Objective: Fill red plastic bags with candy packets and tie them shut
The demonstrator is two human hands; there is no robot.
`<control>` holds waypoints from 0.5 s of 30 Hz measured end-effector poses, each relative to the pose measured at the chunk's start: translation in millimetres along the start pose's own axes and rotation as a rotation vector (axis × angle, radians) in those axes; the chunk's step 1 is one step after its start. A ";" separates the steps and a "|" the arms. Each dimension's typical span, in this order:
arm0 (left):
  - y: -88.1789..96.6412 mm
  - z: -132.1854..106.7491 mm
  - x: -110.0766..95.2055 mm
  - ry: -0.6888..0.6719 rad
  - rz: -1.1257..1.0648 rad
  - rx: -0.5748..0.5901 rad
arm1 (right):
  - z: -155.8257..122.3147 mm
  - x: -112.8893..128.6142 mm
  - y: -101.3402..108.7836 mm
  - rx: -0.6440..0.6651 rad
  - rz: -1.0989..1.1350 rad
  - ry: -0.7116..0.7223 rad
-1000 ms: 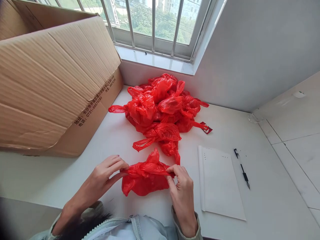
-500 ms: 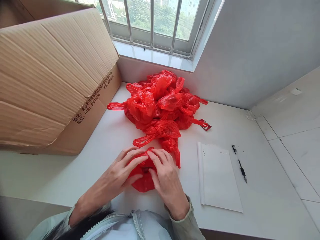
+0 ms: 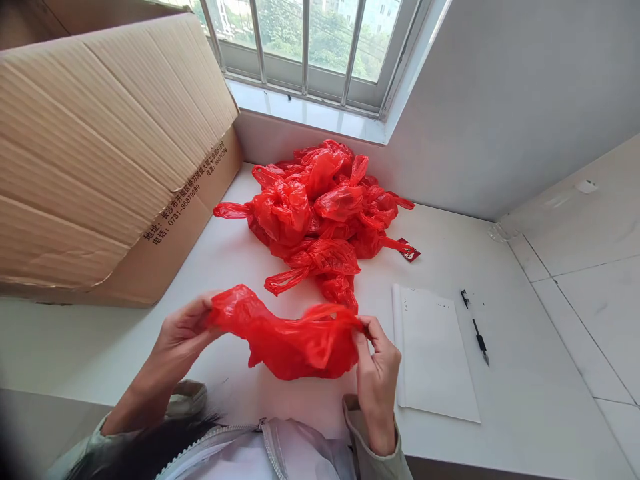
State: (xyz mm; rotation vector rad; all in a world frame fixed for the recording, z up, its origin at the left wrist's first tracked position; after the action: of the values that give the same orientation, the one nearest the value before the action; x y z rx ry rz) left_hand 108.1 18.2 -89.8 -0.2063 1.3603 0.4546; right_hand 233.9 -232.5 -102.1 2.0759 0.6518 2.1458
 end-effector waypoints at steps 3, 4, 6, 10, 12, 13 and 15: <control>10.7 -3.0 4.1 0.080 -0.178 -0.118 | 0.6 -13.8 18.3 0.010 0.014 -0.067; 12.3 -4.4 3.1 0.089 -0.189 -0.113 | 0.9 -15.9 23.1 0.000 -0.024 -0.082; 12.2 -7.2 -2.9 0.087 -0.201 -0.047 | 0.9 -15.3 29.9 -0.057 -0.131 -0.111; 3.0 -12.0 -25.1 0.009 -0.147 0.161 | -2.4 1.2 31.4 -0.149 -0.138 -0.020; -2.1 -13.1 -37.5 -0.042 0.067 0.220 | -8.1 13.7 30.4 -0.175 -0.017 0.116; -4.3 -13.2 -43.4 -0.078 0.202 0.247 | -12.3 20.7 31.0 -0.225 0.050 0.206; -8.4 -12.6 -54.1 -0.182 0.416 0.338 | -22.2 36.4 32.9 -0.321 0.094 0.404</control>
State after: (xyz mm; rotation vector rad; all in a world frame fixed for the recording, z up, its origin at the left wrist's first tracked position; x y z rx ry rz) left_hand 92.9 -4.8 -40.9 0.3950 1.2774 0.5640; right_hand 217.2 -255.0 -56.1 1.5564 0.2143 2.5488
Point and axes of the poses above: each hand's wrist, its own z-axis towards the middle knuckle, its own y-axis out of the back of the hand, x = y × z, the point moved 1 cm from there along z, towards the middle knuckle, and after that the axes turned 2 degrees about -x, right-handed, at the moved point
